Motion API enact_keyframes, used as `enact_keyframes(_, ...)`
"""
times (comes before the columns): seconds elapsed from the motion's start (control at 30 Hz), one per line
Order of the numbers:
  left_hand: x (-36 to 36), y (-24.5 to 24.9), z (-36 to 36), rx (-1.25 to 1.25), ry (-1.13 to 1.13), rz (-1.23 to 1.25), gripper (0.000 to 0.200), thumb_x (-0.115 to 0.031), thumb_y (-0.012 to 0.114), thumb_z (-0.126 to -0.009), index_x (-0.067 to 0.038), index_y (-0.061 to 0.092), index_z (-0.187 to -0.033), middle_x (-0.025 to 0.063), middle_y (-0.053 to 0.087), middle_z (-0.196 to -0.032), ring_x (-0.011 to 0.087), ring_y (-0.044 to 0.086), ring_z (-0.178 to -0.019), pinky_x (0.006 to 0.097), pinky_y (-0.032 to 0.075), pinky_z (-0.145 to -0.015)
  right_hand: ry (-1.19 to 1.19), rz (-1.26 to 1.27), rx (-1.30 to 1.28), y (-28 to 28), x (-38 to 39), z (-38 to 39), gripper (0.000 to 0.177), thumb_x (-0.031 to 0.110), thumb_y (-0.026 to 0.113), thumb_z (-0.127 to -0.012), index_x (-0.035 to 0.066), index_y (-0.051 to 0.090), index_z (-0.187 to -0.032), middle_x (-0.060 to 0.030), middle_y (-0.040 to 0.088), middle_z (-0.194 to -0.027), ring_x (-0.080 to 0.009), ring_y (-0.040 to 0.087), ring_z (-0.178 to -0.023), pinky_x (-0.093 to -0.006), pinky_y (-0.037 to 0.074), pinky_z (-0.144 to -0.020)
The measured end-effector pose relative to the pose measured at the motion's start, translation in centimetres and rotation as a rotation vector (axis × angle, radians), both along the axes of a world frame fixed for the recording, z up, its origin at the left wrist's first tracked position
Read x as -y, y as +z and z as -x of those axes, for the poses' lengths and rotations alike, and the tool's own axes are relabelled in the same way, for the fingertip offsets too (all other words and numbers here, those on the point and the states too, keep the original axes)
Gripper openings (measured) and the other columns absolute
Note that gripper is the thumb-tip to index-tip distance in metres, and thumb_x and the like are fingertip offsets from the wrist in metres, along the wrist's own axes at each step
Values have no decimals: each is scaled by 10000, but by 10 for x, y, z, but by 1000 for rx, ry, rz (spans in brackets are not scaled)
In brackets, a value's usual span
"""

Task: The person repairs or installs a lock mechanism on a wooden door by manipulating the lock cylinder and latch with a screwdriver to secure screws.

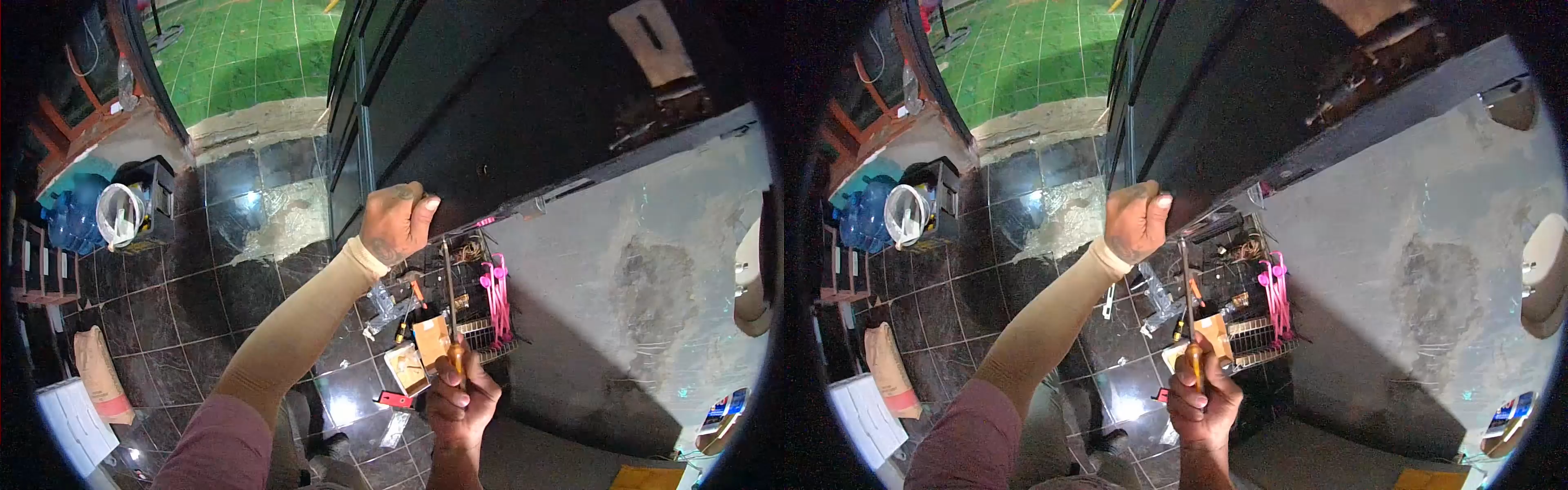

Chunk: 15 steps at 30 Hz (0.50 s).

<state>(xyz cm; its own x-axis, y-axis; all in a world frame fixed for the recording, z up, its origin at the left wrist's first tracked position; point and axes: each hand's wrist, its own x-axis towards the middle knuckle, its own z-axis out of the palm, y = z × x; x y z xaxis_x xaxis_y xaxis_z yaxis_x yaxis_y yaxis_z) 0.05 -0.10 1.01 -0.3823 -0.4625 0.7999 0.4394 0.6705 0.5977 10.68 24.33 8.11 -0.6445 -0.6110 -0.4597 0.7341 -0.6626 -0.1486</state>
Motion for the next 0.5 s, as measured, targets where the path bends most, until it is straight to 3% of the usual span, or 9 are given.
enact_keyframes(0.07, -1, 0, 3, -26, 14, 10, 289, -165, 614, -945, -5, 511, -727, 172, 476, -601, 361, 538, -532, 435, 423, -497, -4, 0, -76, -2, -3, 2, 456, 140, 589, -941, 5, 485, -1364, -149, 545, -946, -89, 458, -564, -186, 367, -388)
enact_keyframes(0.2, -10, -3, 8, -13, 36, 14, 254, -170, 620, -949, 2, 539, -782, 165, 505, -610, 351, 548, -526, 422, 428, -490, 111, -431, -505, 16, -5, 16, 493, 50, 618, -864, -21, 503, -1338, -179, 565, -1025, -105, 488, -613, -188, 398, -444)
enact_keyframes(0.23, -10, -4, 10, -11, 46, 22, 248, -173, 621, -950, 4, 545, -793, 164, 512, -612, 348, 552, -526, 420, 429, -490, 123, -629, -578, 24, 0, 15, 477, -7, 596, -857, -18, 517, -1327, -143, 594, -953, -103, 495, -603, -191, 401, -462)
enact_keyframes(0.3, -10, -5, 9, -3, 31, 15, 242, -180, 620, -952, 15, 557, -823, 167, 527, -618, 345, 564, -528, 421, 437, -491, 236, -1178, -1092, 15, -4, 11, 439, -41, 561, -877, -22, 539, -1315, -104, 638, -906, -139, 567, -644, -244, 480, -540)
enact_keyframes(0.33, -9, -4, 9, -7, 28, 15, 244, -180, 619, -953, 14, 557, -819, 167, 525, -617, 346, 565, -529, 423, 439, -492, 237, -1525, -1703, 14, -4, 15, 407, -47, 533, -902, -35, 552, -1308, -128, 673, -905, -218, 641, -718, -317, 535, -656)
enact_keyframes(0.47, -7, -4, 6, 15, 31, 11, 243, -174, 616, -949, 7, 556, -799, 167, 527, -618, 351, 571, -538, 430, 447, -501, 280, -1844, -1711, 14, 12, 6, 435, -36, 576, -888, 8, 570, -1321, -212, 660, -900, -317, 672, -781, -370, 542, -721)
enact_keyframes(0.5, -5, -4, 6, 8, 24, -2, 245, -173, 616, -948, 4, 554, -791, 166, 525, -617, 352, 569, -539, 431, 447, -503, 283, -1817, -1728, 15, 12, 8, 446, -36, 584, -880, 15, 571, -1322, -206, 660, -898, -314, 675, -793, -375, 544, -721)
